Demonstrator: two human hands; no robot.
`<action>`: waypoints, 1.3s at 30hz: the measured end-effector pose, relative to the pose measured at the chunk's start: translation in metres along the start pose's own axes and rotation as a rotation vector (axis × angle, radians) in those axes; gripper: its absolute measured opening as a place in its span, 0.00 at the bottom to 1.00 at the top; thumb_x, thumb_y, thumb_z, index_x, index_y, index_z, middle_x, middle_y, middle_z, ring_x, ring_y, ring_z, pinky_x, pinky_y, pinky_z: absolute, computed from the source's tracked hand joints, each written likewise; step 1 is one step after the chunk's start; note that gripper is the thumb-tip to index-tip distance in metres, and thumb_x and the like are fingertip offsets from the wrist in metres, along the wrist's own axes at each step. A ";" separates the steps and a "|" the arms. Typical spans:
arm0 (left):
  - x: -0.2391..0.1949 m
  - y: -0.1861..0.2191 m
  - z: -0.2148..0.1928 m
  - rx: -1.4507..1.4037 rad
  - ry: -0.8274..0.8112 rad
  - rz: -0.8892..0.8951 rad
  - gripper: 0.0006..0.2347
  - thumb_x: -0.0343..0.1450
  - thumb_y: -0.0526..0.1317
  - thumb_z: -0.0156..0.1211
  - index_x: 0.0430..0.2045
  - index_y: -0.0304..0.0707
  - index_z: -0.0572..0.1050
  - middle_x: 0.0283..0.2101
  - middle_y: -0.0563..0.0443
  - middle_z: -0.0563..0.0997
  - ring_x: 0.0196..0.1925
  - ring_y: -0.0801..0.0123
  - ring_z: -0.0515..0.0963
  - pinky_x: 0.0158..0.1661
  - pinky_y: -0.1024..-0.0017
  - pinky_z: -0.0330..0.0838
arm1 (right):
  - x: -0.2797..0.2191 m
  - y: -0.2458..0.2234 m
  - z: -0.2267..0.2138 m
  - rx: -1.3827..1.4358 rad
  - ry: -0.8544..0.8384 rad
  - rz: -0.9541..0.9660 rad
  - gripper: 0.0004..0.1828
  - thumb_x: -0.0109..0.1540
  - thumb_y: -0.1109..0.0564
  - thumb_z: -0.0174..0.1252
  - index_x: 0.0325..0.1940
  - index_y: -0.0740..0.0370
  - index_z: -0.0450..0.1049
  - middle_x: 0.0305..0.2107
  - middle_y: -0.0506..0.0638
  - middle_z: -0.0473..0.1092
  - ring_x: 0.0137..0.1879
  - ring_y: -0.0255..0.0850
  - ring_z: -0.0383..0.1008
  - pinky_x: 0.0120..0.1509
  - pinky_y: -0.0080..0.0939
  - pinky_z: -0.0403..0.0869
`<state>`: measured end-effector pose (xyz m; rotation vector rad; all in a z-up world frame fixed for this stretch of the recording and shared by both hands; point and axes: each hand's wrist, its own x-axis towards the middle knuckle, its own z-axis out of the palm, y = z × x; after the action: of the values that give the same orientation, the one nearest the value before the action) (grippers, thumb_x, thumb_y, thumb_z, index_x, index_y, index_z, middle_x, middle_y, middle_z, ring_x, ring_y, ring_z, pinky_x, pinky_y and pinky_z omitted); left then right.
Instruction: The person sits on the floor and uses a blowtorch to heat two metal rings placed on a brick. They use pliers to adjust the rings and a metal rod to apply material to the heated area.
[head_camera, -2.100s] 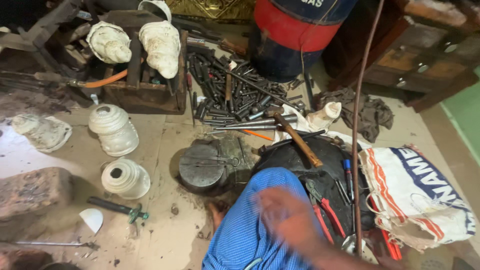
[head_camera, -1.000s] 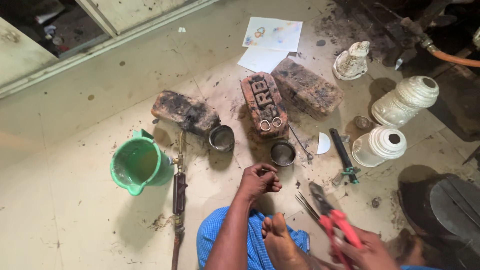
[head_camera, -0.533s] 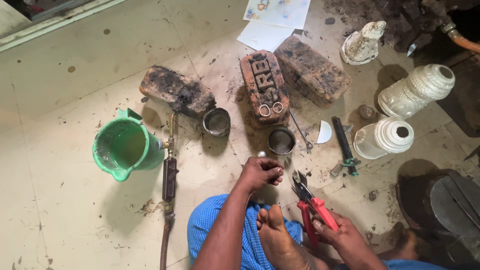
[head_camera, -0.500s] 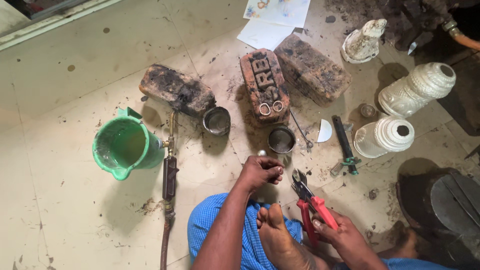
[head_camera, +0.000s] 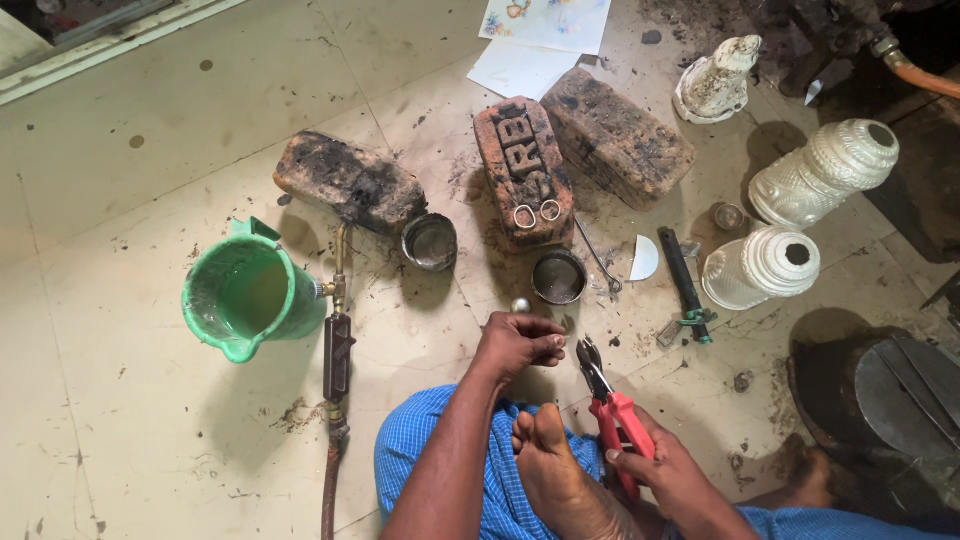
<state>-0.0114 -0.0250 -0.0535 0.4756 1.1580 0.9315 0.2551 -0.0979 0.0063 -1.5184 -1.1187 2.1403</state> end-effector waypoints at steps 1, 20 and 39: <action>0.000 0.000 0.000 0.003 0.008 0.004 0.08 0.68 0.28 0.67 0.39 0.22 0.82 0.34 0.41 0.86 0.32 0.65 0.87 0.35 0.70 0.85 | 0.002 0.001 0.001 0.000 0.008 -0.031 0.35 0.55 0.64 0.61 0.68 0.57 0.67 0.36 0.46 0.71 0.39 0.35 0.70 0.45 0.36 0.72; -0.014 0.022 0.017 -0.172 0.070 -0.083 0.04 0.68 0.27 0.65 0.31 0.20 0.78 0.40 0.38 0.85 0.41 0.60 0.87 0.43 0.66 0.82 | 0.008 -0.002 0.014 -0.135 0.041 0.029 0.23 0.59 0.56 0.62 0.59 0.64 0.76 0.35 0.48 0.77 0.42 0.33 0.72 0.50 0.35 0.72; -0.011 0.016 0.017 -0.219 0.044 -0.083 0.02 0.67 0.24 0.64 0.28 0.20 0.78 0.44 0.32 0.84 0.42 0.59 0.87 0.44 0.67 0.82 | 0.004 -0.013 0.031 -0.293 0.213 0.011 0.15 0.59 0.57 0.63 0.50 0.64 0.78 0.21 0.47 0.70 0.27 0.34 0.66 0.32 0.37 0.70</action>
<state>-0.0027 -0.0234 -0.0294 0.2300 1.0922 0.9871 0.2237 -0.1003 0.0178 -1.8308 -1.3931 1.8267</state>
